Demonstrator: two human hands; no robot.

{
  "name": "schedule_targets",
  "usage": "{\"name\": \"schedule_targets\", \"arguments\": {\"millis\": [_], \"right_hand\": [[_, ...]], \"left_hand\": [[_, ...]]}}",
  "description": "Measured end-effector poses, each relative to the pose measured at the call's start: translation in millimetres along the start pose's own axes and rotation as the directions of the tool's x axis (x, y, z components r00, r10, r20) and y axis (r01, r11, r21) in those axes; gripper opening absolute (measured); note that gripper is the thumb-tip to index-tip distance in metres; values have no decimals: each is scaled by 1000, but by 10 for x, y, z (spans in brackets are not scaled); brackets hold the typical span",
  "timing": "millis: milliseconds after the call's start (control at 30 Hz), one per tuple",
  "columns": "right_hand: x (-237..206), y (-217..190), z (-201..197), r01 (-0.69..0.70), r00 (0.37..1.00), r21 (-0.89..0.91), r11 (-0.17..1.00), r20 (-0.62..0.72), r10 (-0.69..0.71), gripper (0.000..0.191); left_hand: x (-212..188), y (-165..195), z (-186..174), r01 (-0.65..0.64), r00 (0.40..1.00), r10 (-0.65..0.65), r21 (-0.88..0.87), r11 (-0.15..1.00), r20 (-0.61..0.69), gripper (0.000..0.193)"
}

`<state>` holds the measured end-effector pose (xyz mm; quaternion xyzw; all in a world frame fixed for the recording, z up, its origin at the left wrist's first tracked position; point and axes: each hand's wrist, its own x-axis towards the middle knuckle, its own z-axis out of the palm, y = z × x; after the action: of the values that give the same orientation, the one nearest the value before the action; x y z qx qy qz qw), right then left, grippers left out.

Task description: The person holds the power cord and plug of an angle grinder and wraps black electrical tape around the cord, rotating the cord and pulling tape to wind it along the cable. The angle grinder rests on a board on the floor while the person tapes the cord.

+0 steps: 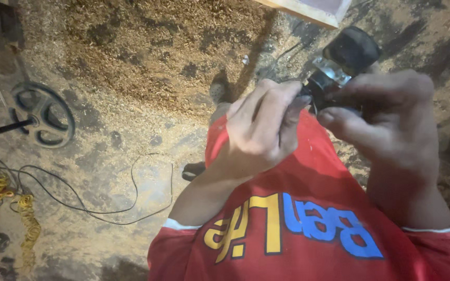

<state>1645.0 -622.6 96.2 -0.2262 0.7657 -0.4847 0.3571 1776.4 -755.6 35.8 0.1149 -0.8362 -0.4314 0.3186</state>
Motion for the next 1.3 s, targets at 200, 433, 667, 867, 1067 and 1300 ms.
{"name": "schedule_targets", "arguments": {"millis": [200,433,667,867,1067,1300], "right_hand": [[-85,-27,116,131,988,-169,977,-59,-142,9],[-121,-38,245,139,974,-175,975,-154,-167,16],[-182,222,222,62,978,93,994,-206,-42,14],[154,823,68,528,814,56,847,-319,-486,26],[405,978,-332,770,623,172,615,9,-782,38],[465,651,-665,321,834,204,925,402,-378,50]], "left_hand": [[1,-141,1,-73,997,71,116,991,19,24],[-83,-79,116,103,995,-102,73,992,-19,13],[-44,82,187,393,890,-450,-619,680,70,13],[-30,71,133,312,950,-227,-667,676,214,15],[69,47,155,515,839,-66,-751,413,540,15],[122,120,-45,501,801,-53,-619,604,597,9]]}}
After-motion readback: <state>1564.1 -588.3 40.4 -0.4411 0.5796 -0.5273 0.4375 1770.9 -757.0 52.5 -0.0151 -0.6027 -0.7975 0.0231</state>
